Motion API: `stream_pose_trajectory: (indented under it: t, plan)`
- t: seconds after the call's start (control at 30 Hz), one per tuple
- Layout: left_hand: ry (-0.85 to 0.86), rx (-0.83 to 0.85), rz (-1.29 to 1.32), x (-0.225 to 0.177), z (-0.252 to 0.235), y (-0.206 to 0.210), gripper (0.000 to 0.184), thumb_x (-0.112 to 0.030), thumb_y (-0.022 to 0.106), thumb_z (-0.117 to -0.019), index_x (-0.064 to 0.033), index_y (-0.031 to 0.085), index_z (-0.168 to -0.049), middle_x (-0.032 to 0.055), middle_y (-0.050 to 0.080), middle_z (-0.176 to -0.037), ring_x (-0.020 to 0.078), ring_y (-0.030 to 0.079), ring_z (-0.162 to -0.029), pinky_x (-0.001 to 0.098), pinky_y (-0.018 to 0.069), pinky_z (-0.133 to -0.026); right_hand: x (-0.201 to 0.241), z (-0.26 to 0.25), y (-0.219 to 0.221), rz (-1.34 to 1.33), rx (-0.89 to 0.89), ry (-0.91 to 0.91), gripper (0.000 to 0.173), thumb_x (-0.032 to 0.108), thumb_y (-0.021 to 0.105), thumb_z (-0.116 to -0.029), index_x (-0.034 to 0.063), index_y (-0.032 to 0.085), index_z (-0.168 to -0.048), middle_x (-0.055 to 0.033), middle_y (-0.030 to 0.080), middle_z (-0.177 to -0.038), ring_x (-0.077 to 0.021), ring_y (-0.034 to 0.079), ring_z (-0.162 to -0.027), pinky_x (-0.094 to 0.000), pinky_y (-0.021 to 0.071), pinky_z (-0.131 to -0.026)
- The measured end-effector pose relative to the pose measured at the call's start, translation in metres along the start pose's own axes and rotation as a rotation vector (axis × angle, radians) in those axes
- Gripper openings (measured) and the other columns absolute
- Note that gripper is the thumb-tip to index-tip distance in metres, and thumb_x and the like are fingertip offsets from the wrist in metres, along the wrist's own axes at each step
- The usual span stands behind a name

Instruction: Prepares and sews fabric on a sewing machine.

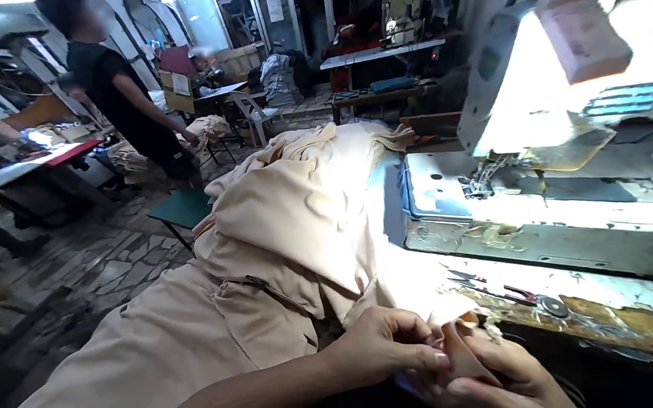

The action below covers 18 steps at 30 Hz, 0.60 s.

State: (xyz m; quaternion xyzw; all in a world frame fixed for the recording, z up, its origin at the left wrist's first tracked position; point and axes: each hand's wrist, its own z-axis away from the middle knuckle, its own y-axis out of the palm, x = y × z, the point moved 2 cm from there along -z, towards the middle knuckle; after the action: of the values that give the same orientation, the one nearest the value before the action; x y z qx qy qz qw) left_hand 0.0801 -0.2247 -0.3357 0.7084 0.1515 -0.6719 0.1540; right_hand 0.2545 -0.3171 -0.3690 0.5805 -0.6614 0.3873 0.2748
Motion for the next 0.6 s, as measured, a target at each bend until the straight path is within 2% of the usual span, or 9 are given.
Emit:
stream_pose_trajectory:
  t: [0.07,0.1,0.13,0.2,0.27,0.33,0.43,0.5,0.6]
  plan:
    - [-0.025,-0.106,0.223,-0.006,-0.003,-0.003,0.005,-0.007,0.057,-0.101,-0.0064,0.062,-0.101,-0.0039,0.068,-0.087,0.0057,0.068,-0.078,0.0261,0.0588,-0.074,0.0,0.002,-0.003,0.019,-0.138,0.082,0.014,0.024,0.067,-0.0993,0.016,0.068,-0.088,0.0134,0.066,-0.085,0.0107,0.059,-0.083,-0.0119,0.0503,-0.077]
    - [-0.001,-0.179,0.334,-0.016,-0.007,-0.006,0.007,-0.006,0.053,-0.1029,-0.0084,0.059,-0.101,-0.0032,0.07,-0.089,0.0075,0.07,-0.081,0.028,0.0599,-0.077,-0.004,0.003,-0.004,0.075,-0.239,0.123,0.011,0.02,0.068,-0.0977,0.0169,0.069,-0.087,0.0155,0.067,-0.085,0.0109,0.06,-0.081,-0.0117,0.0515,-0.075]
    - [0.044,-0.236,0.451,-0.03,-0.011,-0.01,0.011,-0.004,0.049,-0.1044,-0.0102,0.058,-0.102,-0.0012,0.071,-0.092,0.0099,0.071,-0.084,0.0297,0.0598,-0.081,-0.012,0.004,-0.004,0.161,-0.312,0.147,0.006,0.013,0.067,-0.093,0.0133,0.064,-0.088,0.0138,0.063,-0.085,0.0103,0.058,-0.079,-0.0108,0.0507,-0.072]
    - [0.145,-0.247,0.649,-0.055,-0.013,-0.022,0.019,-0.004,0.043,-0.1058,-0.0114,0.06,-0.1,0.0045,0.073,-0.095,0.0143,0.073,-0.09,0.0324,0.059,-0.088,-0.032,0.005,-0.002,0.229,-0.394,0.198,0.018,0.003,0.065,-0.0816,0.0043,0.058,-0.099,0.0085,0.061,-0.09,0.0066,0.058,-0.077,-0.0121,0.0517,-0.068]
    - [0.144,-0.137,0.664,-0.056,-0.007,-0.033,0.021,-0.009,0.047,-0.1042,-0.0154,0.064,-0.094,0.0015,0.073,-0.092,0.0104,0.071,-0.088,0.0291,0.0573,-0.086,-0.036,0.004,0.0,-0.055,-0.42,0.26,0.03,-0.002,0.065,-0.0857,0.0192,0.062,-0.107,0.0151,0.07,-0.093,0.0051,0.066,-0.075,-0.0148,0.0576,-0.064]
    - [0.062,-0.072,0.483,-0.04,0.008,-0.046,0.017,-0.016,0.055,-0.1001,-0.0201,0.067,-0.09,-0.007,0.069,-0.085,0.0012,0.066,-0.08,0.021,0.0543,-0.077,-0.026,0.001,0.003,-0.444,-0.388,0.345,0.02,0.01,0.066,-0.0967,0.0261,0.076,-0.103,0.0095,0.077,-0.093,-0.0002,0.071,-0.072,-0.0188,0.0596,-0.06]
    - [-0.071,-0.113,0.201,-0.01,0.029,-0.065,0.014,-0.018,0.057,-0.1,-0.0192,0.068,-0.091,-0.0118,0.066,-0.079,-0.0027,0.061,-0.072,0.0179,0.0516,-0.068,-0.024,-0.002,-0.004,-0.872,-0.241,0.4,0.019,0.039,0.06,-0.1007,0.0297,0.077,-0.102,0.0075,0.076,-0.088,0.0029,0.065,-0.062,-0.013,0.05,-0.05]
    - [-0.095,-0.156,0.222,0.009,0.033,-0.069,0.015,-0.018,0.056,-0.101,-0.0182,0.067,-0.091,-0.0109,0.067,-0.079,-0.0022,0.062,-0.071,0.0181,0.0523,-0.067,-0.028,-0.004,-0.007,-1.029,-0.155,0.398,0.021,0.043,0.061,-0.0988,0.0275,0.076,-0.102,0.0072,0.074,-0.084,0.0039,0.062,-0.06,-0.0115,0.047,-0.049]
    - [-0.072,-0.133,0.268,0.023,0.027,-0.063,0.016,-0.018,0.056,-0.1009,-0.0191,0.067,-0.089,-0.0118,0.067,-0.08,-0.0024,0.062,-0.073,0.0185,0.0521,-0.07,-0.025,-0.008,-0.009,-1.061,-0.142,0.381,0.02,0.039,0.063,-0.0984,0.026,0.077,-0.103,0.0064,0.075,-0.085,0.0036,0.062,-0.061,-0.0117,0.0473,-0.051]
